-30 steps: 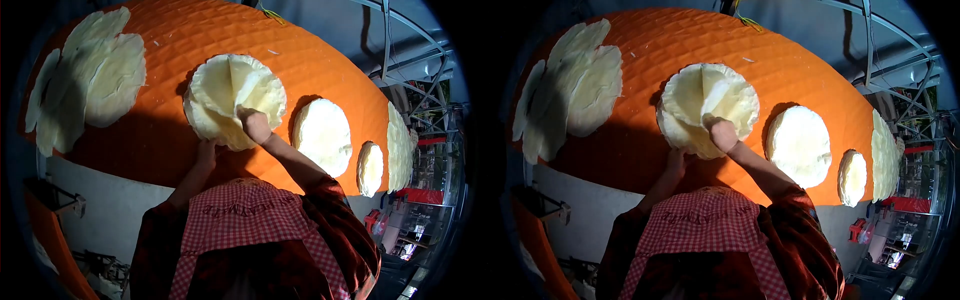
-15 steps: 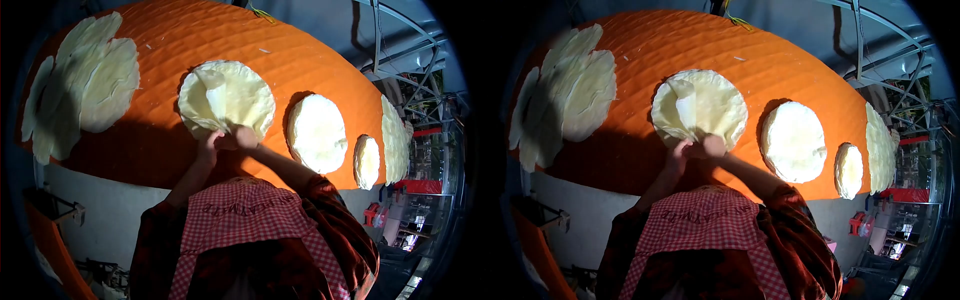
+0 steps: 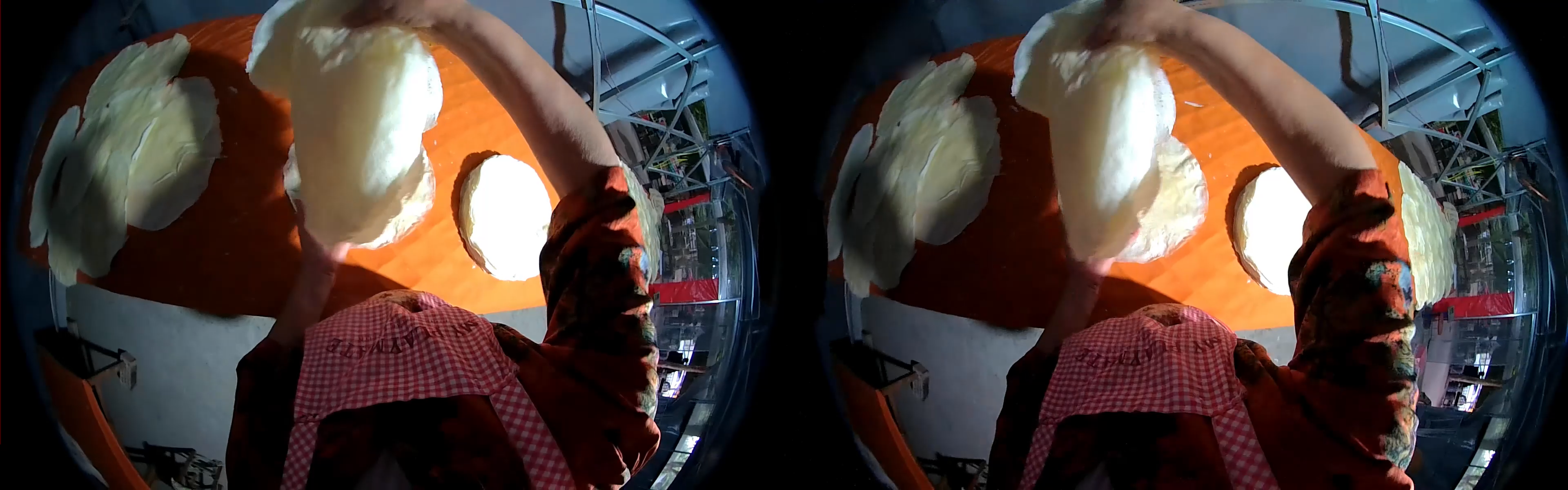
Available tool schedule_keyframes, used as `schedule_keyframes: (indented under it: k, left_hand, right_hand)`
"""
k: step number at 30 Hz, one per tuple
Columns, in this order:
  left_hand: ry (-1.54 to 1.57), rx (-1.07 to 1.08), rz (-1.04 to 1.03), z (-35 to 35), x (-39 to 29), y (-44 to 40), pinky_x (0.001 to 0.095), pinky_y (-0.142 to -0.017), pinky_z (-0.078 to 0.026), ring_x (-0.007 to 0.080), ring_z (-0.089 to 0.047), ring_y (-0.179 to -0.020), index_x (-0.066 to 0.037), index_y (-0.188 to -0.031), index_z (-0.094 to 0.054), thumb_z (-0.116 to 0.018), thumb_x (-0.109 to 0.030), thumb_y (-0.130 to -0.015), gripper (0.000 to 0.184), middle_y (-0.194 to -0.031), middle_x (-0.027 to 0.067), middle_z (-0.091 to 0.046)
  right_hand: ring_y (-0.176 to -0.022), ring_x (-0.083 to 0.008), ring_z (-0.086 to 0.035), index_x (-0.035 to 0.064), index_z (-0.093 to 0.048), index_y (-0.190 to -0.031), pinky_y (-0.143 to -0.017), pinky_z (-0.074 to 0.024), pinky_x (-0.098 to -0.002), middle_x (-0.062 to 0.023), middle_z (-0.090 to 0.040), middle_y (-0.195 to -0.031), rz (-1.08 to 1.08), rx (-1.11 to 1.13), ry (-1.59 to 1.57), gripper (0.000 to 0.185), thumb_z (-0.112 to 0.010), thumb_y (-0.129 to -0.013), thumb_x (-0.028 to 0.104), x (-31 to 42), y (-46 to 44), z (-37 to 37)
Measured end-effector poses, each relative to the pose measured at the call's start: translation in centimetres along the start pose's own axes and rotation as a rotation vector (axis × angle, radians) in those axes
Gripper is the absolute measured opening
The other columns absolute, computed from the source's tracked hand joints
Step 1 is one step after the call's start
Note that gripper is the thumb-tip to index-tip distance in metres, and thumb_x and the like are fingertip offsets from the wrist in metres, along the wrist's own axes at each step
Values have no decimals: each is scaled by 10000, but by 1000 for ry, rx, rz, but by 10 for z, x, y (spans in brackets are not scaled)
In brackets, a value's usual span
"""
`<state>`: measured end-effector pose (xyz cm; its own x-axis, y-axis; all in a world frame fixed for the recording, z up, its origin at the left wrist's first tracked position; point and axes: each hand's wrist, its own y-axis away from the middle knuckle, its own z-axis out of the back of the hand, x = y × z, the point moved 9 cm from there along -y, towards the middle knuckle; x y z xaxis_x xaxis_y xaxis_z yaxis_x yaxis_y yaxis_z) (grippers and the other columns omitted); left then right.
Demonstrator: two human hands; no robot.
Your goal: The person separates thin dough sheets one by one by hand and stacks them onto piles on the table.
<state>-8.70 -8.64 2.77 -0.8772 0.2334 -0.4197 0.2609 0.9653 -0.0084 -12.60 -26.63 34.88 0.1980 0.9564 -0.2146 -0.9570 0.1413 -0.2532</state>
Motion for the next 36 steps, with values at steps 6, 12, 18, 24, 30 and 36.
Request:
schedule_keyframes:
  k: [6,12,18,24,30,36]
  left_hand:
    - [357,1,-18,27,-64,1,409,-996,-381,261,-469,-1159,-61,-1329,-395,-546,-231,-885,498,-1280,84,-485]
    - [-790,-259,104,215,-12,10,419,-905,-432,276,-494,-1100,-54,-1257,-455,-608,-104,-781,502,-1213,98,-519]
    - [-366,-663,330,155,-10,22,439,-844,-463,293,-511,-1058,-64,-1250,-458,-587,-54,-738,529,-1171,109,-525]
    - [-213,-440,404,140,-17,12,457,-884,-471,295,-522,-1098,-32,-1294,-424,-518,-99,-816,491,-1230,138,-514]
    - [-164,-282,502,21,-19,-1,506,-995,-401,311,-461,-1196,-22,-1305,-415,-408,-251,-944,429,-1305,153,-471]
    - [-539,-198,266,-153,-9,-93,433,-940,-427,254,-512,-1112,-7,-1269,-432,-500,-233,-918,423,-1240,121,-519]
  right_hand:
    - [-891,-139,-609,-25,-635,-1058,-813,-492,-293,-67,-657,-986,-1126,-322,-921,307,-686,-816,158,17,129,-26]
    - [-810,-191,-612,3,-583,-1154,-689,-523,-352,-69,-625,-966,-1807,-553,-1924,330,-600,-873,177,151,359,-316]
    - [-886,-253,-608,-7,-542,-1162,-686,-540,-393,-134,-588,-1045,-1832,-301,-1606,495,-689,-759,240,194,314,-258]
    - [-929,-239,-605,-48,-427,-1217,-813,-541,-335,-167,-559,-1102,-1628,-920,-1367,467,-577,-777,-92,165,303,-218]
    - [-877,-234,-609,-70,-442,-1253,-728,-493,-306,-163,-629,-904,-1821,-715,-1240,574,-664,-732,24,166,322,-127]
    - [-932,-210,-614,-67,-611,-1025,-813,-493,-328,-175,-649,-955,-1638,-599,-643,339,-670,-762,139,108,411,19]
